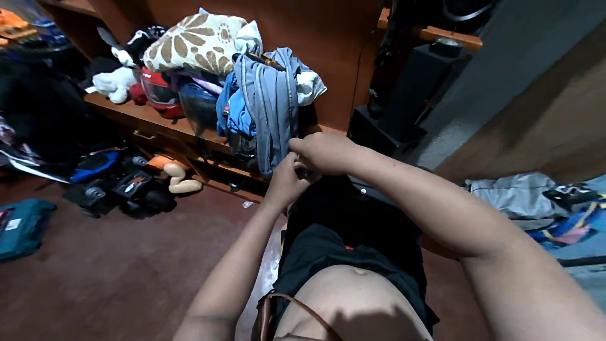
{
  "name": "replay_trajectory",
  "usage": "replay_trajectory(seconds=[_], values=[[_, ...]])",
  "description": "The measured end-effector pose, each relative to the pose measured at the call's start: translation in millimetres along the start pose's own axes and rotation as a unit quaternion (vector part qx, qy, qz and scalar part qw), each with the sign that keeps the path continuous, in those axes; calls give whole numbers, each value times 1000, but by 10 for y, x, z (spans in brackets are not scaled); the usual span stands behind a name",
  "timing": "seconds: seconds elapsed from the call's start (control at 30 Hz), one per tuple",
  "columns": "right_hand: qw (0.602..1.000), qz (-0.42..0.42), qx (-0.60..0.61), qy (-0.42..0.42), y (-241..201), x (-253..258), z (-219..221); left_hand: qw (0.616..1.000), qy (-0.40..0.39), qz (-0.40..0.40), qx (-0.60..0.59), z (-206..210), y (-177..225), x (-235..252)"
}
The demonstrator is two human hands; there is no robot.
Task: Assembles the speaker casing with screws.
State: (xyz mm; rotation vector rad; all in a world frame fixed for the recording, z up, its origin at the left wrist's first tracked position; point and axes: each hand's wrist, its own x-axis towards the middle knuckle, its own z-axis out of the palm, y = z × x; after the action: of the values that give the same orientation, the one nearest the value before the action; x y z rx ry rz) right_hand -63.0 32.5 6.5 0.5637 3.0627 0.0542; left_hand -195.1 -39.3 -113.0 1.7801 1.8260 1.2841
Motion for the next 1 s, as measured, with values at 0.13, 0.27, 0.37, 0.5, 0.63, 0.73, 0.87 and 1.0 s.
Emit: replay_trajectory(seconds=[0.13,0.27,0.37,0.5,0.63,0.73,0.87,1.0], values=[[984,-159,73,21,245,5,25,963,-175,9,-205,-259,-56,11],[989,-128,60,38,199,6,54,991,-76,28,-110,-147,-107,6],[998,36,-21,46,17,-10,74,999,31,26,-33,15,-89,-48],[1000,15,2,17,-17,-11,51,999,34,6,5,68,-64,-38],[986,-161,43,10,247,19,52,985,-114,11,-132,-206,-10,-64],[982,-179,64,1,285,23,0,987,-107,43,-109,-195,-18,-40],[1000,-3,14,-10,107,13,-103,999,-14,35,-22,-58,-104,7],[1000,14,-12,-10,39,53,-32,999,34,12,18,47,-47,5]])
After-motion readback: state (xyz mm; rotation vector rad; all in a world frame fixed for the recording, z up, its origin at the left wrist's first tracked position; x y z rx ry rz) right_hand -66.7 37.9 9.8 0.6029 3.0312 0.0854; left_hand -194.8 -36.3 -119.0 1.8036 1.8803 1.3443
